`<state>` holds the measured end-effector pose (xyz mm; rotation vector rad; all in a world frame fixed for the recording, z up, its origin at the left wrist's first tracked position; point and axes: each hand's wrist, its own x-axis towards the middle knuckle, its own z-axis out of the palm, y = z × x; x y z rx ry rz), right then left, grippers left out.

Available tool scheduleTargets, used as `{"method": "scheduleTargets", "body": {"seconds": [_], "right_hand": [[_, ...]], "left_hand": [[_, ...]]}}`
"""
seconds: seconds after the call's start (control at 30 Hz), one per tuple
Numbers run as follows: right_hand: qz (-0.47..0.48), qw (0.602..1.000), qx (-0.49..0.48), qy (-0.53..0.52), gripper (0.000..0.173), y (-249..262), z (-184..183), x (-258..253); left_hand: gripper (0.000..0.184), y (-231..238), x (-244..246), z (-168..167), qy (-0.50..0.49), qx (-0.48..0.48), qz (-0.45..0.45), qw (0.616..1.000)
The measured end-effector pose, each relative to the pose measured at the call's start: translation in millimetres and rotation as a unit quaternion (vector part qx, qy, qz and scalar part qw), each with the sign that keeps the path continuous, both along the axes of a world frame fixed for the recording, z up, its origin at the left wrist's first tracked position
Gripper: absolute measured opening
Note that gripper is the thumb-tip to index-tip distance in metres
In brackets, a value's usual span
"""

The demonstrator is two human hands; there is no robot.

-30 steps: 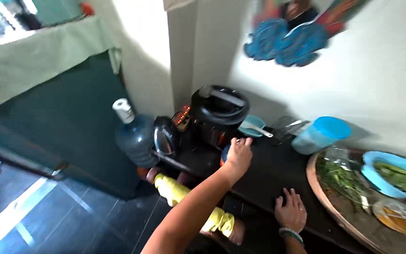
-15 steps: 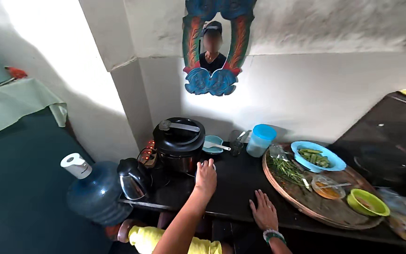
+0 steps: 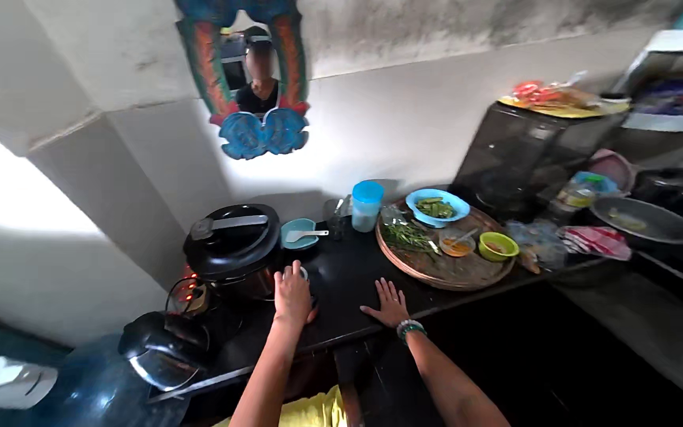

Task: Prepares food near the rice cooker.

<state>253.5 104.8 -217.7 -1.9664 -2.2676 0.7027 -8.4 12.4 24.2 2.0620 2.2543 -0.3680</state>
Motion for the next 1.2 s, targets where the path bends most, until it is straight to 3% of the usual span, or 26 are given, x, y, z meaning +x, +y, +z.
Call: {"method": "scheduleTargets", "body": {"seconds": [0.23, 0.57, 0.83, 1.2], "right_hand": [[0.002, 1.000, -0.011, -0.009, 0.122, 3.0, -0.3, -2.4], [0.012, 1.000, 0.009, -0.004, 0.120, 0.7, 0.2, -0.8], [0.026, 1.000, 0.014, -0.007, 0.135, 2.5, -0.1, 0.8], [0.047, 0.997, 0.053, 0.013, 0.132, 1.5, -7.9, 4.3]], "left_hand": [[0.031, 2.1, 5.0, -2.9, 0.035, -0.006, 0.015, 0.999], [0.031, -3.2, -1.3, -4.0, -0.031, 0.029, 0.032, 0.999], [0.032, -0.8, 0.6, -4.1, -0.022, 0.022, 0.030, 0.999], [0.028, -0.1, -4.5, -12.2, -0.070, 0.057, 0.023, 0.996]]}}
